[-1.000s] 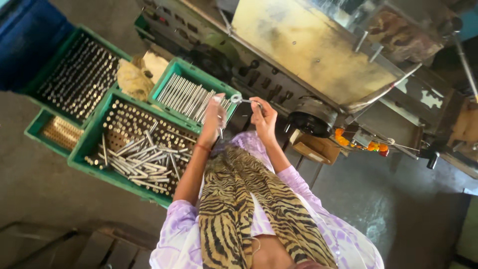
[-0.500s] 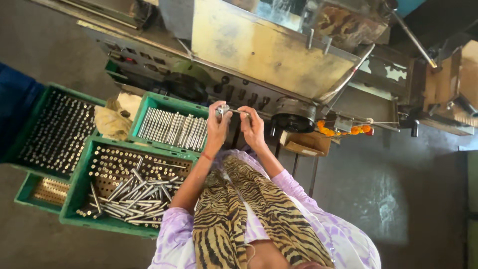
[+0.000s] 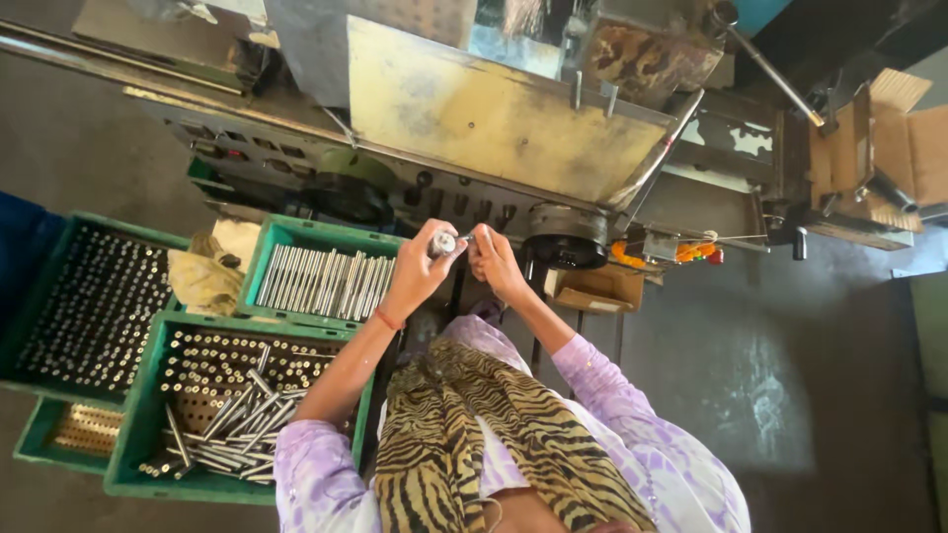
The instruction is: The person repeatedly picks up metal rods from a green crate, inserts them into a grinding machine, and operates a lever to process them. After each cycle, the person removes the rod and places it back into the crate. The process is repeated continuously throughout the clip.
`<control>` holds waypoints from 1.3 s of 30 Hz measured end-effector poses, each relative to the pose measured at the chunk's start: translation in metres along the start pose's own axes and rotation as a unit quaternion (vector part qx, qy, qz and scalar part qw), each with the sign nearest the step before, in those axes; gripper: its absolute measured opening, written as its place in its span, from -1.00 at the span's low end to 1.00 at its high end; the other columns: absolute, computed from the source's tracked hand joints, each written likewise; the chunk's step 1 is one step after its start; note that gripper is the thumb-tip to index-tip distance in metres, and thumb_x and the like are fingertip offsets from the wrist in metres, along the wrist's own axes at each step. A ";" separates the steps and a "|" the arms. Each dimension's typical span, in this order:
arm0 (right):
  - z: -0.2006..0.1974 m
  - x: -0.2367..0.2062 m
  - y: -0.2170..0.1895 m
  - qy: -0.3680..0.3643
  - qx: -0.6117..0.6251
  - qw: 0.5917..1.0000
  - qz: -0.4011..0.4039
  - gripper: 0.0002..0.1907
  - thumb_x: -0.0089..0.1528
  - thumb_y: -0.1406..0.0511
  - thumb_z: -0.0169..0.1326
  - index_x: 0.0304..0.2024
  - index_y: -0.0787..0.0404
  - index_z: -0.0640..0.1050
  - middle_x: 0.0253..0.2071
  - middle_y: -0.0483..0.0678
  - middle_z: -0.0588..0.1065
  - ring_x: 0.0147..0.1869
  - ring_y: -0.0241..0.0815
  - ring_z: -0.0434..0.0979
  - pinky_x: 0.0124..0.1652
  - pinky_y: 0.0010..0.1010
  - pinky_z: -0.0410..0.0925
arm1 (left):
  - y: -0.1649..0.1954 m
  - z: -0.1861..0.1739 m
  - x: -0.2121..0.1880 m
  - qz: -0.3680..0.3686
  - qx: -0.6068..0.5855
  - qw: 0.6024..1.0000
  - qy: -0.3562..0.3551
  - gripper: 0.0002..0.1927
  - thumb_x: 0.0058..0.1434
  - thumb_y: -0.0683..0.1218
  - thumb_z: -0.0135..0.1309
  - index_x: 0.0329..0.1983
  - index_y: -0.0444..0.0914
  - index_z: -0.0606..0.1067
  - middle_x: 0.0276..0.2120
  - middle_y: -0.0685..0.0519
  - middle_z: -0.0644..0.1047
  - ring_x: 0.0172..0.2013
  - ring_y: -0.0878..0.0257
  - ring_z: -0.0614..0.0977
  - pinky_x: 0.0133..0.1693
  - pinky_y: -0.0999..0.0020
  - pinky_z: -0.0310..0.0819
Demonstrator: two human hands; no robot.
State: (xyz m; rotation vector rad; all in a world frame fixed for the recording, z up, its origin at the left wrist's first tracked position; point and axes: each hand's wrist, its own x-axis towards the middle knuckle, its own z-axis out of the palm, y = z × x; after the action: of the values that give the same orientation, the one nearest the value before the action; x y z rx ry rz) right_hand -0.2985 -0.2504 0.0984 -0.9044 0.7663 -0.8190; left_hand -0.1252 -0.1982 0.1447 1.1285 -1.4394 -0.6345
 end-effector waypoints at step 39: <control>-0.029 -0.014 -0.057 -0.037 -0.564 0.707 -0.425 -0.75 0.17 0.43 0.25 -0.15 0.26 0.47 -0.46 0.08 0.49 -0.41 0.20 0.52 -0.43 -0.12 0.36 | -0.019 0.017 -0.003 -0.448 -0.484 0.743 -0.109 -0.68 0.37 0.19 0.06 -0.31 -0.06 0.32 -0.66 0.31 0.11 -0.73 0.52 0.06 -0.69 0.55 -0.24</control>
State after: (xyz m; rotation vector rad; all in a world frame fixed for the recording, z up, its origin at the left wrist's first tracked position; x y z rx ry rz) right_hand -0.3451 -0.2698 0.1398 -2.5247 0.7339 -1.0667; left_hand -0.1361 -0.2066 0.1235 0.8030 -0.4205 -1.9728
